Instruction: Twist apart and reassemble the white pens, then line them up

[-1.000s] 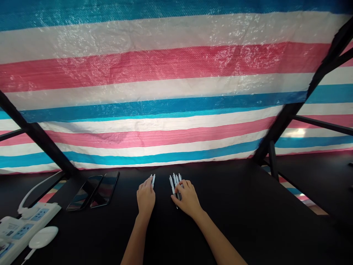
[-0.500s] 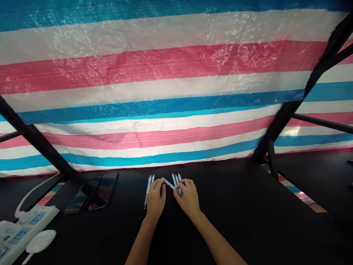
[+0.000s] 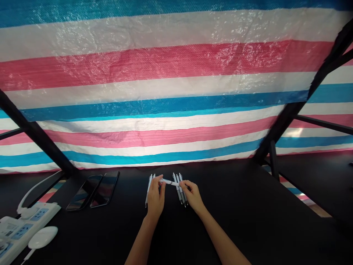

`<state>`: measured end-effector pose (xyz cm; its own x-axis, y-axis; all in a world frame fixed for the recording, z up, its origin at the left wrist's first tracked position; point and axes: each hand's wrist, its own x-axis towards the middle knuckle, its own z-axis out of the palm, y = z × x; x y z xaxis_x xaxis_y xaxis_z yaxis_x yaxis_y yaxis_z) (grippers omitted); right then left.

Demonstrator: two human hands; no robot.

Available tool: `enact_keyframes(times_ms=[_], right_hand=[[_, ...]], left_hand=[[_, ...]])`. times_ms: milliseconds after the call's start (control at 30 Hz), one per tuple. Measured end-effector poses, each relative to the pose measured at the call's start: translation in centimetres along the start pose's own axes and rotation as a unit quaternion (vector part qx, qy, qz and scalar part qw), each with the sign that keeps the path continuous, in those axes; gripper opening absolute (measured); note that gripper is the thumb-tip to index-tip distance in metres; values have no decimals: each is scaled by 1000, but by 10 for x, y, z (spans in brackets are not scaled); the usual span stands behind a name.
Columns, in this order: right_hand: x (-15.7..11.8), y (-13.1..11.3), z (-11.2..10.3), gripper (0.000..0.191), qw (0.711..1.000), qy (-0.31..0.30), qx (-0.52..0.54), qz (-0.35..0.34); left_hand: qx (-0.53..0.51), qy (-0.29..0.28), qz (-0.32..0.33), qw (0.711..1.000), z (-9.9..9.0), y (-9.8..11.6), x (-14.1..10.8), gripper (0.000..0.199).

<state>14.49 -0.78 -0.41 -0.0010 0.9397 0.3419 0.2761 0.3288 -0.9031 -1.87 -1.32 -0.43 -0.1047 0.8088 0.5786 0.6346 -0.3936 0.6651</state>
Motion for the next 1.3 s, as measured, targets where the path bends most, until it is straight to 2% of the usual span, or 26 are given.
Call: enact_keyframes(times_ms=[167,367,767,1033,1200,1300], right_hand=[[3,-2,-5,48,991,-63,104,53],[5,-4,-11,51,983,-98,126,95],[6,-1,-20,37,994,-103,36,31],[5,-2,-26,32,992,-99,-81,-21],[4,-3,-25,21,994,-97,-33,-36],[4,-3,-26,25,996,-83,0,-38]], left_hand=[[-9,-13,22,1000,-1,1,-1,27],[19,-75,30,997,-4,5,-2,25],[117,-118,0,986,-6,1,0,23],[158,-119,11,980,-4,0,0,39],[137,-91,-14,986,-3,-3,1,43],[130,-72,-23,989,-2,-4,1,44]])
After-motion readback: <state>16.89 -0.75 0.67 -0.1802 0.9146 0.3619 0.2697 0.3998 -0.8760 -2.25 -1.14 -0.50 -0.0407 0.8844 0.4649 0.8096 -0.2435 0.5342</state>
